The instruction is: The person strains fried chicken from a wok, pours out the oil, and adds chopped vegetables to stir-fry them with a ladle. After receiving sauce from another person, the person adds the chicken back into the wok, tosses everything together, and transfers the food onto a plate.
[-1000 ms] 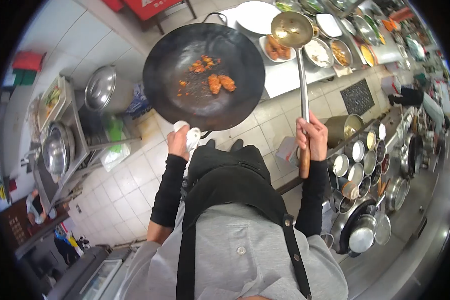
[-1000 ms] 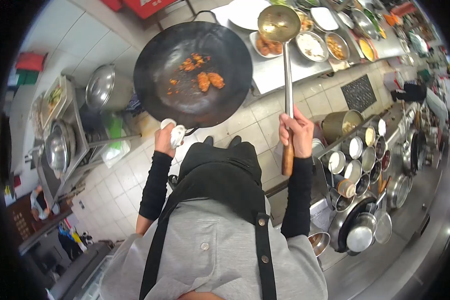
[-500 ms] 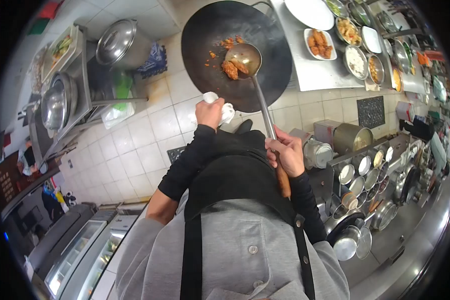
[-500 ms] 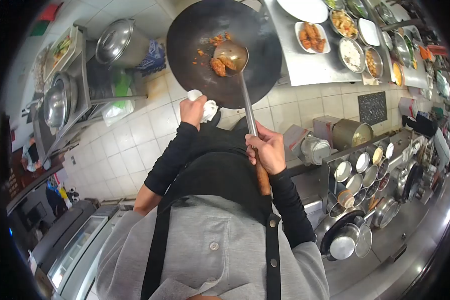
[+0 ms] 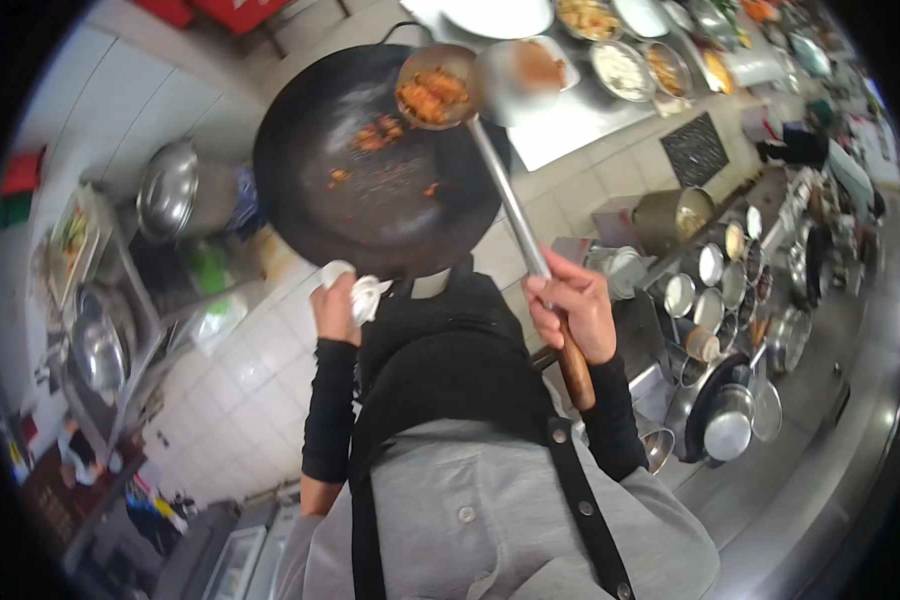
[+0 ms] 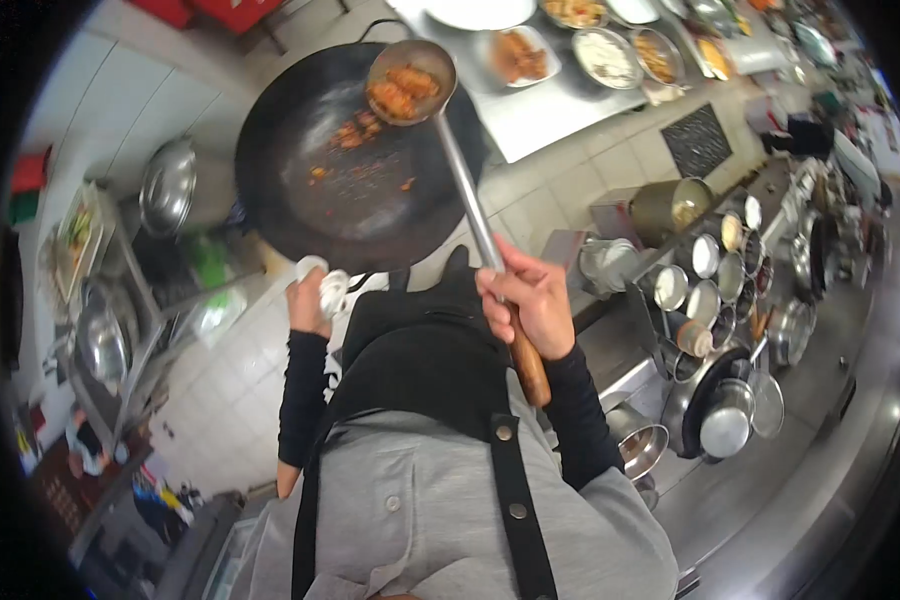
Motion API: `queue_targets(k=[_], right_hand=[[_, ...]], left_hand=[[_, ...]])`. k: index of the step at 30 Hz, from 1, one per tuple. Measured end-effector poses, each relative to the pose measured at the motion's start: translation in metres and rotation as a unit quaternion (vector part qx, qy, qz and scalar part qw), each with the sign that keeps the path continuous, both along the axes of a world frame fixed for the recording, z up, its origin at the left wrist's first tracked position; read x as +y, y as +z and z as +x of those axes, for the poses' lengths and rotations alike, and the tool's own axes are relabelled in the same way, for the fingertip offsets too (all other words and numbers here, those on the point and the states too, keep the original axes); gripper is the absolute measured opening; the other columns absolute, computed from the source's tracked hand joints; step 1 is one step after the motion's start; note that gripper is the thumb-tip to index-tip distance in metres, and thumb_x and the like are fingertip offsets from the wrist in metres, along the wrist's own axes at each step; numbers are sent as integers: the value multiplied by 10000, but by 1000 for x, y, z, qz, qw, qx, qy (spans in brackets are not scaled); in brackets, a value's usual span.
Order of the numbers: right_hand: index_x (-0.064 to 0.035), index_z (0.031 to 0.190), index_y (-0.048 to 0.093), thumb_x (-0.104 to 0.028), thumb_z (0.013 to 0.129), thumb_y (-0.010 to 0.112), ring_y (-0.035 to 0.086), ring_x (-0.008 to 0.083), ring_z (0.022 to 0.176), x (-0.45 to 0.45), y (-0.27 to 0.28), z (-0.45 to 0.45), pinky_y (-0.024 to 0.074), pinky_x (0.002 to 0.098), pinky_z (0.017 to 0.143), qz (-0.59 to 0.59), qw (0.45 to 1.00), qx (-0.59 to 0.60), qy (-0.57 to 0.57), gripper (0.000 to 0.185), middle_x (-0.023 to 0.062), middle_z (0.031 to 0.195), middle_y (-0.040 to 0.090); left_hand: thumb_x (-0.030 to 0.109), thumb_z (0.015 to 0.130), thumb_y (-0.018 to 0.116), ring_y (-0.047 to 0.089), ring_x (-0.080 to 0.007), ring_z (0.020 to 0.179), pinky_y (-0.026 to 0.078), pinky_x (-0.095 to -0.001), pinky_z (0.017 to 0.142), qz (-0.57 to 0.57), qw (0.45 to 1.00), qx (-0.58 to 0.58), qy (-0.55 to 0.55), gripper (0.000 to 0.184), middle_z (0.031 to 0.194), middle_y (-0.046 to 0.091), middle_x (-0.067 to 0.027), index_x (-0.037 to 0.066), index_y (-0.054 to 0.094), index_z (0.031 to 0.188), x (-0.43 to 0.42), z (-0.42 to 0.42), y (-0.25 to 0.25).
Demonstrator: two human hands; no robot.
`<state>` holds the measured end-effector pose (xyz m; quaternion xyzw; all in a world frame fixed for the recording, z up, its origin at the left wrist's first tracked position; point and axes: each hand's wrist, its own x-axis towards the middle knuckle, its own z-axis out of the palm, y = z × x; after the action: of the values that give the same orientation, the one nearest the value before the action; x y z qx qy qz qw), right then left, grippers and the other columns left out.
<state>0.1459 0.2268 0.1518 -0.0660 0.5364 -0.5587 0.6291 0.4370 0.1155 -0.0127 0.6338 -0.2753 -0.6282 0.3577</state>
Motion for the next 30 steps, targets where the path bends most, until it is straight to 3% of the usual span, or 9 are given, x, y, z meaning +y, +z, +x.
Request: queue_targets(k=[5,11,14,18,22,23,26,29,30], right_hand=[[102,1389,491,12,898,605,492,99,465,-35,-36,-61,382,259,384,-40,962,267,-37,512,53,707,563],[136,1384,474,0,859,588,546,130,434,-64,-84,-104,435,290,393,-32,922,381,-61,554,50,603,564],[151,1378,465,-26,823,580,585,159,419,-69,-109,-112,466,310,403,8,849,529,-17,594,87,558,572],[148,1372,474,-51,810,569,585,175,387,-66,-111,-119,482,323,406,16,841,540,-6,604,115,526,574],[136,1345,502,-40,796,575,647,300,530,-56,-104,-110,488,412,543,14,707,707,18,582,230,613,582],[131,1324,518,-42,791,583,632,346,583,-51,-97,-106,475,444,598,43,720,692,21,564,266,676,573],[84,1325,558,-88,817,612,605,213,522,-37,-95,-104,485,372,531,37,710,703,-16,539,183,661,604],[64,1396,505,12,871,558,525,123,487,-19,-68,-96,407,284,414,-32,912,400,-81,530,75,672,574],[58,1420,488,45,890,540,499,94,475,-16,-57,-89,381,255,375,-53,954,279,-92,533,40,676,565]], left_hand=[[126,886,528,574,-181,494,449,-342,433,-32,999,-3,-16,223,653,601,-83,45,586,686,-13,7,-2],[91,908,514,601,-179,529,477,-327,440,-53,997,5,-49,235,691,627,-102,21,566,689,-15,13,-9],[74,920,504,611,-176,540,491,-319,446,-41,999,9,-34,241,699,633,-106,24,556,690,-15,5,3],[81,917,501,606,-176,536,482,-319,439,-102,988,-66,-92,239,711,631,-112,31,554,689,-9,14,-14],[108,904,515,594,-179,520,471,-326,432,-40,999,0,-14,230,705,624,-109,34,559,691,-12,4,-7],[115,905,515,593,-179,517,471,-328,433,-31,999,3,-6,233,699,624,-106,37,563,691,-13,1,-4],[136,906,518,591,-179,511,472,-333,434,-11,1000,14,6,237,682,626,-100,45,575,695,-14,-8,3],[156,892,548,601,-189,517,465,-331,430,-32,999,1,-22,209,686,641,-98,45,608,725,-15,-2,-10],[159,872,577,607,-195,521,469,-345,436,6,999,12,43,181,694,646,-91,34,630,753,-16,-14,3]])
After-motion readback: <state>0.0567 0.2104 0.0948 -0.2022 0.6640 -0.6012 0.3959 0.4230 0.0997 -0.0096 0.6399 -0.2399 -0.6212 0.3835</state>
